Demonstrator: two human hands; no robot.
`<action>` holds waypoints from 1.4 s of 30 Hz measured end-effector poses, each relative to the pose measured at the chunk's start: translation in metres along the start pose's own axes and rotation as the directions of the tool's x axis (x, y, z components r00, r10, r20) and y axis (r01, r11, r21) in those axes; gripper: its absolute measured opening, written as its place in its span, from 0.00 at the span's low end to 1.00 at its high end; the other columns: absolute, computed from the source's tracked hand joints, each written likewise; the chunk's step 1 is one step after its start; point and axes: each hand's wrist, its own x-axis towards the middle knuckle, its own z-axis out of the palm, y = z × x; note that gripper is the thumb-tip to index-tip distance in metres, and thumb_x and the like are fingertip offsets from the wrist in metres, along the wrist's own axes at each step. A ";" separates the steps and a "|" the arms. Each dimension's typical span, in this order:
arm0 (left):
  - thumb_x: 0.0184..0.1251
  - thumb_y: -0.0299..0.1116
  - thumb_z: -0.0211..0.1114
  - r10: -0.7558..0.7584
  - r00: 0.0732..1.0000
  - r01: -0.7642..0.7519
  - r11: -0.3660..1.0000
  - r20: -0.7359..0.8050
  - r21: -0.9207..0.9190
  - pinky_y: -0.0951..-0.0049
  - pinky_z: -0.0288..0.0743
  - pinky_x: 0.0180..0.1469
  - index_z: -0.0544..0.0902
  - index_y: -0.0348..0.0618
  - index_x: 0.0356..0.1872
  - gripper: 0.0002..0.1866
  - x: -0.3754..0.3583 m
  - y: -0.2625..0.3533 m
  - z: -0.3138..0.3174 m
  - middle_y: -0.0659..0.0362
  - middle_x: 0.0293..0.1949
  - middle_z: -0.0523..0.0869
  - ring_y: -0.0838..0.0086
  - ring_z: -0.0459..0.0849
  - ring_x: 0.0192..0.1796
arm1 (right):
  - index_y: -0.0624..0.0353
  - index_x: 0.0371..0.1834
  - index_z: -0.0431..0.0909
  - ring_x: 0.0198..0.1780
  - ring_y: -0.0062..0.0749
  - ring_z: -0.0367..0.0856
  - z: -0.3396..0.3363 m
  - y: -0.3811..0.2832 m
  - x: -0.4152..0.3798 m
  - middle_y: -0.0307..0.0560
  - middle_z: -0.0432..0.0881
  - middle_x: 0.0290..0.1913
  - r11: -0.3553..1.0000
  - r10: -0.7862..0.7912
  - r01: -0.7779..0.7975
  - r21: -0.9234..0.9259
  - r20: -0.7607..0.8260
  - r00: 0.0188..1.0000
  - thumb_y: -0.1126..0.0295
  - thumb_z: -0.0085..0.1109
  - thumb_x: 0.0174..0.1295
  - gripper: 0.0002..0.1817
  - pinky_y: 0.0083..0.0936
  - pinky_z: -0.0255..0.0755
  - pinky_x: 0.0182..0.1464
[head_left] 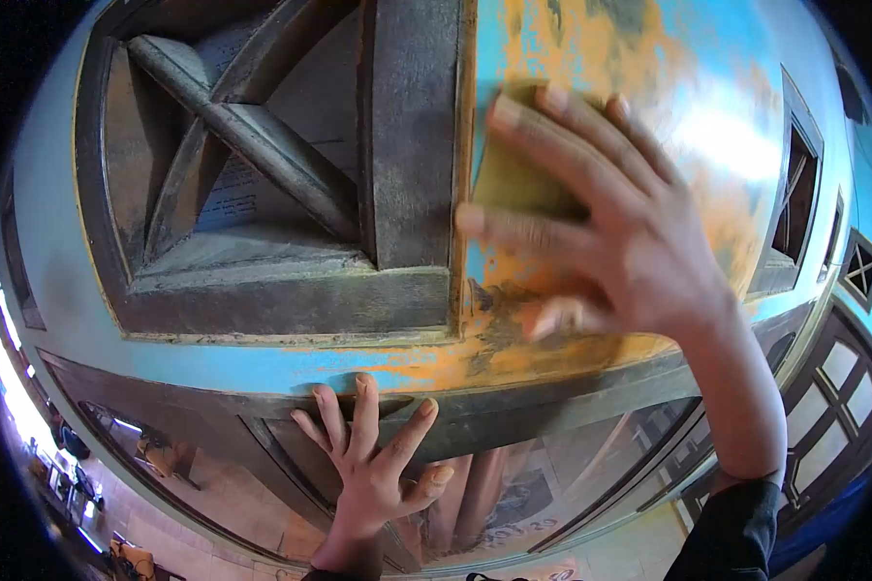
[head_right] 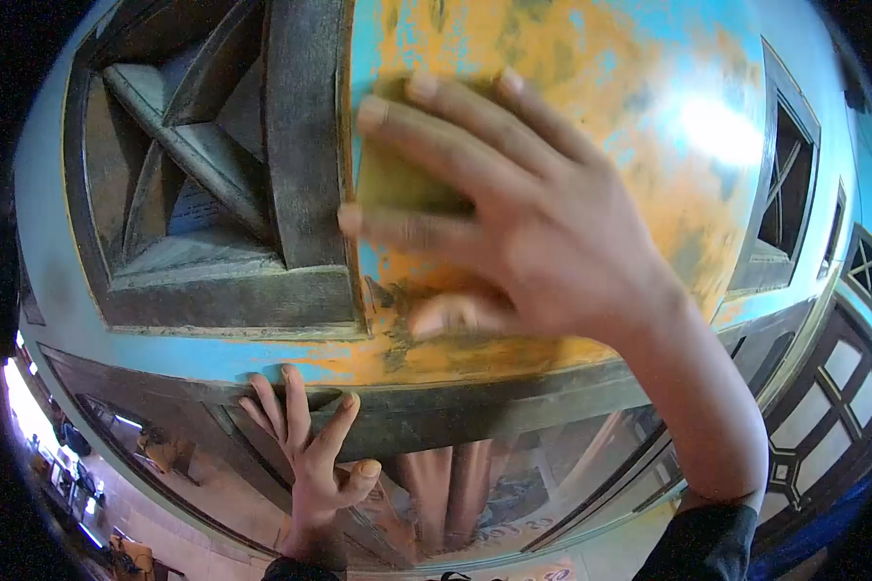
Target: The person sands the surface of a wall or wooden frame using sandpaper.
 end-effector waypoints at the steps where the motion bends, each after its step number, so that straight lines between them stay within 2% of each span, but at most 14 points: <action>1: 0.68 0.66 0.57 -0.010 1.000 0.010 1.000 0.008 -0.002 0.33 0.14 0.75 0.84 0.68 0.64 0.29 0.000 0.000 0.000 0.42 0.80 0.58 0.39 0.38 0.83 | 0.18 0.66 0.79 0.78 0.50 0.62 0.001 0.004 0.002 0.42 0.68 0.77 0.999 0.023 -0.025 -0.024 -0.062 0.998 0.18 0.39 0.55 0.40 0.57 0.52 0.78; 6: 0.68 0.66 0.57 0.014 1.000 -0.014 1.000 -0.008 -0.008 0.33 0.13 0.75 0.85 0.67 0.63 0.29 0.002 0.000 0.000 0.43 0.80 0.57 0.39 0.38 0.83 | 0.21 0.67 0.79 0.78 0.56 0.63 0.002 -0.028 -0.015 0.49 0.68 0.77 0.992 -0.046 0.035 0.121 0.087 0.995 0.21 0.41 0.57 0.39 0.59 0.52 0.77; 10: 0.68 0.66 0.56 -0.013 1.000 0.012 1.000 -0.017 -0.020 0.33 0.13 0.75 0.85 0.67 0.63 0.29 0.003 0.002 0.002 0.43 0.80 0.57 0.40 0.37 0.83 | 0.18 0.66 0.79 0.79 0.52 0.61 0.006 0.000 -0.001 0.42 0.68 0.77 0.992 0.118 -0.121 -0.017 -0.131 0.984 0.20 0.38 0.59 0.38 0.57 0.52 0.78; 14: 0.69 0.67 0.55 -0.006 1.000 0.005 1.000 -0.019 -0.005 0.32 0.14 0.75 0.85 0.66 0.63 0.30 0.002 0.002 0.002 0.43 0.80 0.57 0.40 0.37 0.84 | 0.21 0.65 0.81 0.77 0.59 0.63 0.003 -0.041 -0.019 0.50 0.68 0.77 0.991 -0.002 -0.012 0.131 0.104 0.995 0.22 0.42 0.60 0.36 0.60 0.53 0.76; 18: 0.69 0.67 0.54 0.000 0.999 0.000 1.000 -0.035 0.001 0.33 0.15 0.76 0.85 0.65 0.63 0.30 0.004 0.002 0.004 0.42 0.80 0.58 0.41 0.37 0.84 | 0.21 0.63 0.83 0.77 0.60 0.63 0.006 -0.002 -0.014 0.50 0.69 0.76 0.983 0.185 -0.185 0.017 -0.140 0.973 0.22 0.42 0.61 0.35 0.60 0.52 0.77; 21: 0.70 0.66 0.54 -0.003 0.999 0.002 1.000 -0.038 -0.009 0.33 0.16 0.76 0.84 0.64 0.64 0.31 0.003 0.002 0.004 0.42 0.80 0.59 0.42 0.38 0.84 | 0.21 0.63 0.82 0.77 0.59 0.64 0.007 -0.027 -0.021 0.49 0.70 0.75 0.970 0.243 -0.239 0.043 -0.101 0.965 0.22 0.42 0.61 0.35 0.59 0.52 0.77; 23: 0.70 0.66 0.54 0.007 0.999 -0.007 1.000 -0.037 -0.008 0.33 0.16 0.76 0.84 0.64 0.64 0.30 0.004 0.001 0.003 0.42 0.79 0.59 0.42 0.38 0.84 | 0.19 0.65 0.80 0.78 0.55 0.63 0.016 -0.064 -0.044 0.45 0.69 0.76 0.988 0.118 -0.123 0.097 0.056 0.991 0.23 0.41 0.63 0.34 0.58 0.50 0.78; 25: 0.70 0.66 0.54 0.010 1.000 -0.010 1.000 -0.029 -0.005 0.33 0.16 0.76 0.84 0.64 0.64 0.30 0.003 0.000 0.002 0.42 0.79 0.60 0.41 0.38 0.84 | 0.25 0.66 0.80 0.78 0.58 0.61 0.022 -0.066 -0.065 0.50 0.68 0.76 0.995 0.088 -0.090 0.050 0.027 0.996 0.25 0.41 0.65 0.35 0.59 0.49 0.78; 28: 0.70 0.66 0.54 -0.002 0.999 0.002 1.000 -0.040 -0.012 0.32 0.16 0.76 0.84 0.64 0.64 0.30 0.001 0.001 0.004 0.41 0.79 0.60 0.41 0.39 0.84 | 0.29 0.69 0.78 0.77 0.55 0.62 0.016 -0.035 -0.083 0.49 0.68 0.76 0.903 0.426 -0.429 -0.001 -0.106 0.898 0.27 0.39 0.68 0.35 0.56 0.50 0.77; 31: 0.70 0.66 0.54 0.008 0.998 -0.008 1.000 -0.057 0.008 0.32 0.17 0.76 0.85 0.62 0.63 0.31 0.002 0.001 0.006 0.41 0.79 0.60 0.40 0.39 0.83 | 0.30 0.69 0.78 0.77 0.58 0.61 0.017 -0.069 -0.088 0.52 0.67 0.76 0.844 0.536 -0.532 0.064 -0.091 0.839 0.28 0.42 0.67 0.35 0.56 0.45 0.79; 34: 0.71 0.68 0.51 0.030 0.995 -0.028 0.999 -0.095 0.020 0.32 0.19 0.76 0.85 0.59 0.62 0.33 0.003 0.000 0.010 0.41 0.79 0.60 0.39 0.38 0.83 | 0.30 0.68 0.79 0.79 0.57 0.60 0.026 -0.100 -0.116 0.54 0.66 0.77 0.946 0.315 -0.316 0.072 0.020 0.949 0.28 0.44 0.67 0.35 0.55 0.45 0.79; 37: 0.72 0.69 0.48 0.056 0.988 -0.054 0.998 -0.142 0.018 0.32 0.20 0.77 0.84 0.57 0.64 0.35 0.002 -0.003 0.015 0.40 0.79 0.60 0.39 0.39 0.83 | 0.32 0.67 0.80 0.79 0.60 0.59 0.024 -0.075 -0.150 0.56 0.65 0.78 0.794 0.607 -0.606 0.044 -0.040 0.793 0.30 0.45 0.67 0.33 0.57 0.45 0.79; 39: 0.72 0.69 0.47 0.035 0.989 -0.033 0.999 -0.146 0.017 0.32 0.21 0.77 0.83 0.56 0.64 0.36 0.002 -0.001 0.015 0.39 0.79 0.60 0.38 0.39 0.83 | 0.33 0.66 0.81 0.78 0.66 0.57 0.030 -0.080 -0.159 0.57 0.63 0.78 0.629 0.777 -0.755 0.184 -0.164 0.608 0.30 0.49 0.66 0.33 0.60 0.43 0.78; 42: 0.73 0.67 0.46 0.051 0.976 -0.043 0.998 -0.212 0.039 0.33 0.24 0.77 0.85 0.49 0.61 0.36 0.005 0.000 0.021 0.38 0.78 0.62 0.36 0.44 0.82 | 0.30 0.67 0.80 0.80 0.65 0.54 0.043 -0.125 -0.177 0.55 0.62 0.79 0.811 0.576 -0.568 0.142 -0.016 0.818 0.30 0.50 0.66 0.32 0.59 0.37 0.81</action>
